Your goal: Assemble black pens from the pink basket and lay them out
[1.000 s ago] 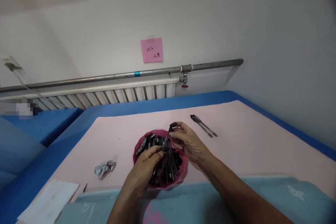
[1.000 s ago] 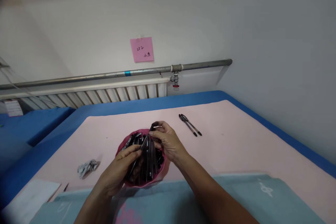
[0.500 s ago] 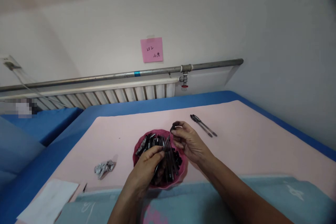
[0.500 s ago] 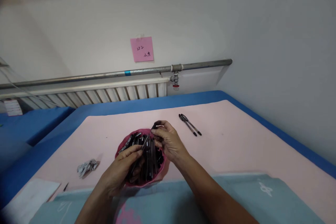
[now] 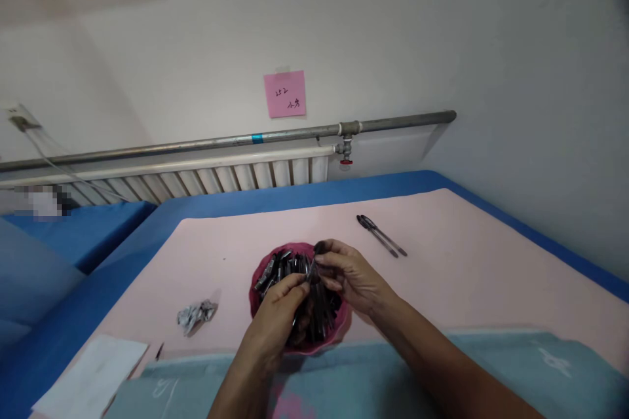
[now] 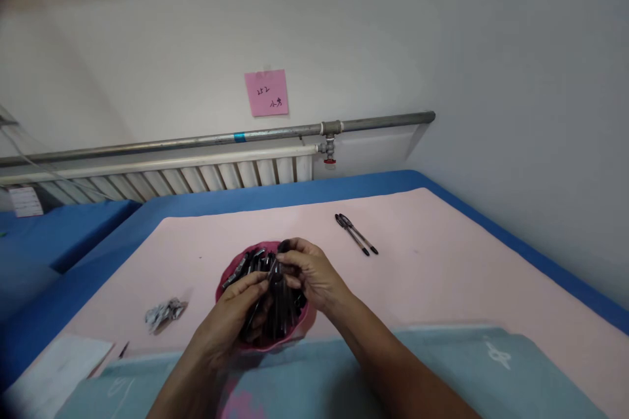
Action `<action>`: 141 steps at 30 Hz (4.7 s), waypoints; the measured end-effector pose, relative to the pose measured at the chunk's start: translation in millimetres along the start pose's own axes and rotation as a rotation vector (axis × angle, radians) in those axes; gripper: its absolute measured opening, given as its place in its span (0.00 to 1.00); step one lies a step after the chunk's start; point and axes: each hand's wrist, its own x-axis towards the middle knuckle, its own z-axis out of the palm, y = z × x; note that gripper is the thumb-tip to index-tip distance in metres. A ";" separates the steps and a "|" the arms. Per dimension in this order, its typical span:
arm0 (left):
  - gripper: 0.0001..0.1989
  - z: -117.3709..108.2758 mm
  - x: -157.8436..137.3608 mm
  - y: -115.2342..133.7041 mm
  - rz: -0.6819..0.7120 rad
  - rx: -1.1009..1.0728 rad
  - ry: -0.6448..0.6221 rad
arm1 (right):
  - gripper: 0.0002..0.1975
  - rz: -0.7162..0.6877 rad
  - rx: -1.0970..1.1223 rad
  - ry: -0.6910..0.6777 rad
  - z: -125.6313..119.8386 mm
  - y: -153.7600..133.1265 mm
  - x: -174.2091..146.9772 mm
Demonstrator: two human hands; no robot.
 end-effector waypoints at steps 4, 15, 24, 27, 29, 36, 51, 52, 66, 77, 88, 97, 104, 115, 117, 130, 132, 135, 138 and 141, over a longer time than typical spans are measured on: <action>0.11 2.9 0.7 -2.1 -0.014 -0.050 0.007 | 0.11 0.070 0.022 -0.018 -0.7 -2.1 -0.9; 0.14 1.5 -1.5 3.1 -0.053 -0.007 0.043 | 0.09 0.138 -0.073 -0.107 -4.3 0.5 -1.2; 0.11 2.4 -0.4 3.2 -0.040 -0.009 0.087 | 0.07 0.174 -0.086 -0.111 0.7 10.9 -4.8; 0.13 1.2 0.3 3.0 -0.034 -0.021 0.107 | 0.08 0.185 -0.095 -0.109 2.4 12.4 -6.8; 0.13 -0.3 0.7 2.1 -0.032 -0.034 0.100 | 0.08 0.196 -0.104 -0.120 3.2 12.1 -7.9; 0.12 -4.1 2.8 -1.3 0.022 -0.068 0.082 | 0.10 0.179 -0.076 -0.103 -0.3 4.8 -6.6; 0.15 -5.4 2.0 1.0 0.026 -0.101 0.034 | 0.15 0.043 0.068 -0.039 -9.6 0.8 -14.9; 0.14 -6.0 2.1 0.4 0.031 -0.105 0.033 | 0.14 0.038 0.071 -0.031 -9.9 0.7 -14.6; 0.13 3.1 3.6 -4.4 0.010 -0.142 0.026 | 0.14 -0.045 0.163 -0.068 -5.7 3.5 -18.0; 0.11 3.0 9.7 -10.9 -0.046 -0.215 -0.017 | 0.20 -0.074 0.018 -0.185 -0.9 14.8 -20.3; 0.11 0.3 16.9 -13.7 0.012 -0.215 0.063 | 0.20 -0.242 -0.527 -0.035 4.6 18.5 -25.0; 0.13 6.7 13.8 -13.3 0.152 0.017 0.203 | 0.16 -0.592 -1.263 -0.029 -6.0 20.5 -27.3; 0.16 12.8 2.8 -8.0 0.046 0.061 0.193 | 0.06 -0.374 -0.558 0.210 -9.6 0.3 -19.8; 0.14 16.0 1.1 -9.9 0.043 0.114 0.072 | 0.10 -0.241 -0.205 0.162 -10.0 -5.4 -19.6; 0.14 15.6 0.7 -9.5 0.039 0.112 0.052 | 0.10 -0.280 -0.173 0.189 -10.1 -6.3 -19.5; 0.15 17.2 -1.3 -7.7 0.007 0.076 0.013 | 0.09 -0.342 -0.220 0.212 -14.2 -7.5 -16.7; 0.15 17.4 -1.0 -9.0 0.028 0.082 0.013 | 0.08 -0.380 -0.255 0.229 -13.7 -8.0 -17.8; 0.15 17.0 -0.3 -9.8 0.078 0.098 0.022 | 0.08 -0.382 -0.311 0.233 -11.6 -8.3 -20.8; 0.15 16.3 0.6 -9.2 0.031 0.106 0.018 | 0.07 -0.352 -0.353 0.220 -9.7 -8.2 -23.3; 0.15 15.9 1.1 -8.5 0.019 0.112 0.008 | 0.07 -0.346 -0.355 0.214 -9.8 -8.3 -23.5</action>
